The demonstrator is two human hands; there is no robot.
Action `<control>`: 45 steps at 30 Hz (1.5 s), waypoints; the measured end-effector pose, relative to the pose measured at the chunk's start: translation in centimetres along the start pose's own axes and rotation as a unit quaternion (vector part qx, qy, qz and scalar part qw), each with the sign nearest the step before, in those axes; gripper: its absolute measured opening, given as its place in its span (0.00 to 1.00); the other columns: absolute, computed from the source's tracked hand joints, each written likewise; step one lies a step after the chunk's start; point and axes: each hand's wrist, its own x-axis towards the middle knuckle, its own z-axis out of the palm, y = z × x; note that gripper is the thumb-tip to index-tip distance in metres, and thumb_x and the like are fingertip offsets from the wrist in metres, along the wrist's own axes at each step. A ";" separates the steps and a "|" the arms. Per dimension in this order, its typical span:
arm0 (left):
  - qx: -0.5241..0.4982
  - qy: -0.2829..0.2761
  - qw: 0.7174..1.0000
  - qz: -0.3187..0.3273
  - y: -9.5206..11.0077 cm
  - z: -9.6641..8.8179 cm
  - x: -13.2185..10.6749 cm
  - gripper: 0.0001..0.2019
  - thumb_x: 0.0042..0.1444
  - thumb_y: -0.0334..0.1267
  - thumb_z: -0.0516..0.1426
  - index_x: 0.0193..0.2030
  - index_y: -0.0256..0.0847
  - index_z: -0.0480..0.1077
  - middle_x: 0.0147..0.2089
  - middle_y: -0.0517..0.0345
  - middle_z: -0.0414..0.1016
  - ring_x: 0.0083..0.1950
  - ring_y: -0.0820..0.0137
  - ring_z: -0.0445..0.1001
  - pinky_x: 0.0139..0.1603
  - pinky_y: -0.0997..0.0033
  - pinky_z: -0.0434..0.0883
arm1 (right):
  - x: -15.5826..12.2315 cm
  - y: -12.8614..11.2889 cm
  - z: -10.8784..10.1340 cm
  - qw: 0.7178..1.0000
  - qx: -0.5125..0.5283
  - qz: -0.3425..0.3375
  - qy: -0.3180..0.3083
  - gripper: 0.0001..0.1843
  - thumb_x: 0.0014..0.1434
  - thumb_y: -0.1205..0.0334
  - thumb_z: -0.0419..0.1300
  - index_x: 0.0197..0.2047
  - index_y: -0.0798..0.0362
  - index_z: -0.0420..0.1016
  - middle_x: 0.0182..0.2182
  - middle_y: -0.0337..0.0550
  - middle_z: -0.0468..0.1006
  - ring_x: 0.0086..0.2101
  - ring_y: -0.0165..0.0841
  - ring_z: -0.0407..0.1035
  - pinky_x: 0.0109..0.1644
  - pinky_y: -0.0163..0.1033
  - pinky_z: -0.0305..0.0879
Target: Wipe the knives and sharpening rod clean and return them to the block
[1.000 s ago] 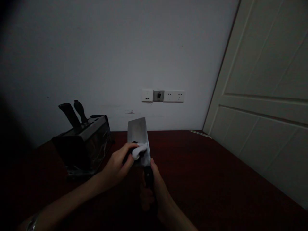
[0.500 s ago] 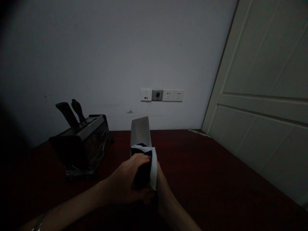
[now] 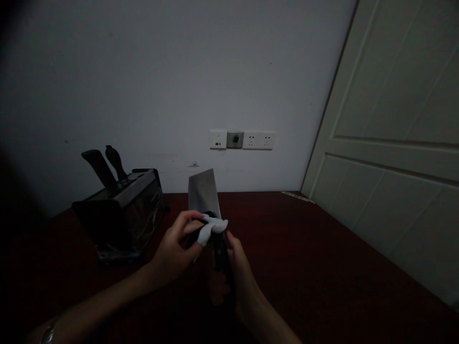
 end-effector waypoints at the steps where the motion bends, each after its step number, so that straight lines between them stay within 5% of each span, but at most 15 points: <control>1: -0.011 0.021 0.999 -0.026 0.3 0.1 0.1 0.16 0.52 0.29 0.53 0.47 0.40 0.55 0.38 0.57 0.75 0.41 0.70 0.74 0.44 0.68 0.69 | -0.2 0.0 0.0 1.000 0.006 0.003 -0.014 0.25 0.49 0.39 0.49 0.18 0.53 0.61 0.08 0.29 0.54 0.09 0.20 0.44 0.11 0.28 0.43; 4: -0.025 0.020 0.998 -0.052 1.0 0.2 -0.1 0.14 0.54 0.30 0.52 0.47 0.41 0.55 0.40 0.57 0.75 0.43 0.71 0.73 0.46 0.69 0.68 | -0.4 0.2 0.0 0.999 -0.021 -0.022 -0.023 0.13 0.40 0.55 0.59 0.19 0.53 0.60 0.10 0.26 0.54 0.10 0.18 0.43 0.12 0.27 0.42; 8: -0.002 -0.066 0.998 -0.008 1.3 0.5 -0.9 0.19 0.53 0.26 0.51 0.51 0.42 0.53 0.46 0.55 0.73 0.48 0.70 0.71 0.49 0.70 0.67 | -0.2 0.8 0.1 0.987 -0.131 -0.091 0.024 0.09 0.38 0.64 0.58 0.17 0.53 0.58 0.08 0.25 0.53 0.09 0.18 0.43 0.11 0.27 0.40; 22: 0.081 -0.085 0.993 0.028 0.5 -0.5 -0.3 0.11 0.52 0.28 0.51 0.42 0.39 0.56 0.37 0.53 0.71 0.38 0.69 0.72 0.38 0.68 0.70 | 0.0 0.6 0.0 0.987 -0.136 -0.078 0.035 0.08 0.37 0.65 0.56 0.19 0.52 0.57 0.09 0.24 0.51 0.10 0.17 0.41 0.12 0.27 0.39; 34: 0.075 -0.121 0.987 0.068 0.9 -0.3 -0.7 0.12 0.51 0.27 0.49 0.44 0.37 0.58 0.42 0.50 0.70 0.43 0.69 0.70 0.45 0.67 0.69 | 1.0 1.3 -0.2 0.968 -0.213 -0.097 0.089 0.03 0.34 0.65 0.53 0.16 0.53 0.60 0.07 0.28 0.56 0.08 0.19 0.48 0.11 0.28 0.39; 45: 0.092 -0.158 0.982 0.042 1.3 -1.1 -0.2 0.13 0.49 0.27 0.49 0.43 0.36 0.58 0.42 0.48 0.70 0.42 0.68 0.70 0.44 0.66 0.69 | 0.6 1.4 0.2 0.981 -0.168 -0.082 0.051 0.05 0.34 0.65 0.54 0.15 0.52 0.58 0.06 0.26 0.52 0.08 0.18 0.43 0.10 0.28 0.38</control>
